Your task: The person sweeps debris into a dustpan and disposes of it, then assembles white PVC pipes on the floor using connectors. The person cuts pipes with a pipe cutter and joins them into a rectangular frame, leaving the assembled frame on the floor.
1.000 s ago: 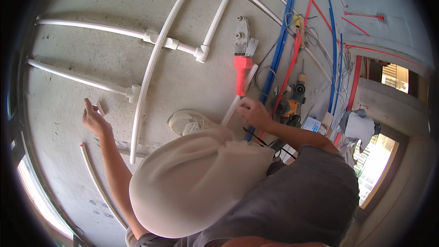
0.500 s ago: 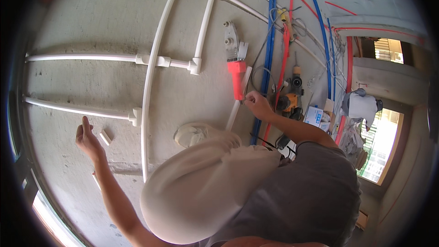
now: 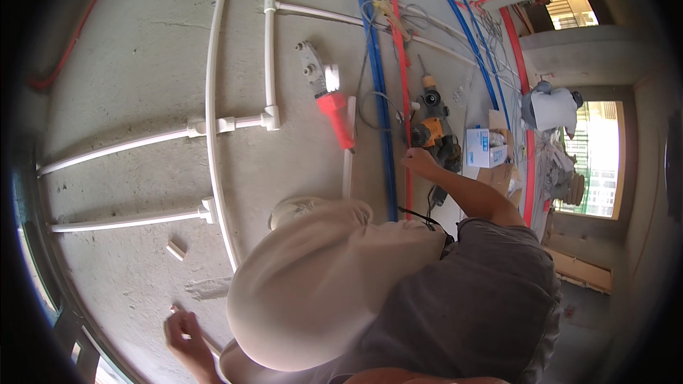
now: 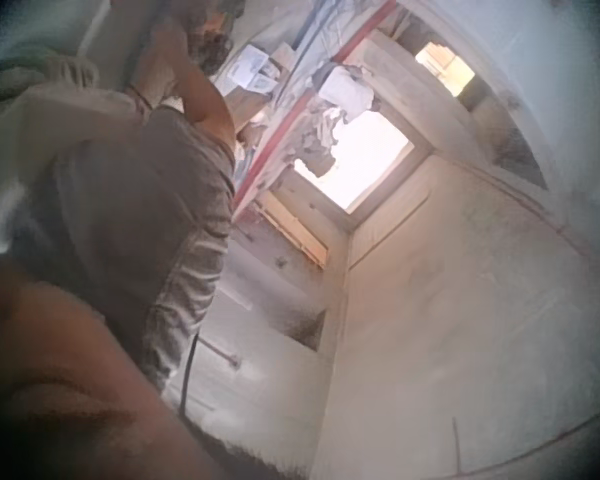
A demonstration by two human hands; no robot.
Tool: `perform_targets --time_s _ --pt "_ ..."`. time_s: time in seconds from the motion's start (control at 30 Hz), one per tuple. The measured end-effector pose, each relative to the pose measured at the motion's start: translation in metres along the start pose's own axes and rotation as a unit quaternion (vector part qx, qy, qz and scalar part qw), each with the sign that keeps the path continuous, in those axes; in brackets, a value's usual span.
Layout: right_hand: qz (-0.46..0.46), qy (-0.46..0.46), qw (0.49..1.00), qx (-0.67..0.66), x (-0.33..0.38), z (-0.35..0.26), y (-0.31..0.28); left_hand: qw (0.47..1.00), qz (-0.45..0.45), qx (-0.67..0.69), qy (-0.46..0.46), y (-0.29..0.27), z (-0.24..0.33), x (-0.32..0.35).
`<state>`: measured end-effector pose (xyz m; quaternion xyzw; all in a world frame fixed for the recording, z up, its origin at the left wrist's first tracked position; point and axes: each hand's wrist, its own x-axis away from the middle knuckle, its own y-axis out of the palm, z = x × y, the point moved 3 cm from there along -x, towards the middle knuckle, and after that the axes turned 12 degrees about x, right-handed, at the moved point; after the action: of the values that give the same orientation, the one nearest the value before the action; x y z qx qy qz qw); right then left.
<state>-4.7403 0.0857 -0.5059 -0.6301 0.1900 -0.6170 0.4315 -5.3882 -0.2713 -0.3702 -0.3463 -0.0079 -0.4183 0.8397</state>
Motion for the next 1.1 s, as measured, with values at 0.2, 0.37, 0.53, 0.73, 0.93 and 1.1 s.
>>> perform_targets --time_s 0.2,0.37,0.53,0.73,0.93,1.1 --pt "-0.068 -0.203 0.935 0.284 0.033 0.059 0.095 0.981 -0.104 -0.160 0.026 0.030 0.036 0.023" --pt "-0.059 -0.208 0.927 0.306 0.038 0.059 0.112 0.987 -0.100 -0.118 0.040 0.034 0.052 0.019" --pt "-0.087 -0.123 0.962 0.229 0.013 0.041 0.074 0.993 -0.058 -0.101 0.013 0.027 0.052 0.014" --pt "0.108 -0.067 0.992 -0.021 -0.019 0.032 -0.014 0.990 -0.091 -0.087 -0.063 0.040 0.038 -0.019" --pt "0.151 0.105 0.942 -0.281 -0.110 0.065 -0.088 0.990 -0.063 -0.078 -0.099 0.050 0.037 -0.046" --pt "0.268 0.123 0.948 -0.122 -0.271 0.162 -0.090 0.988 -0.048 -0.019 -0.149 0.050 0.008 -0.068"
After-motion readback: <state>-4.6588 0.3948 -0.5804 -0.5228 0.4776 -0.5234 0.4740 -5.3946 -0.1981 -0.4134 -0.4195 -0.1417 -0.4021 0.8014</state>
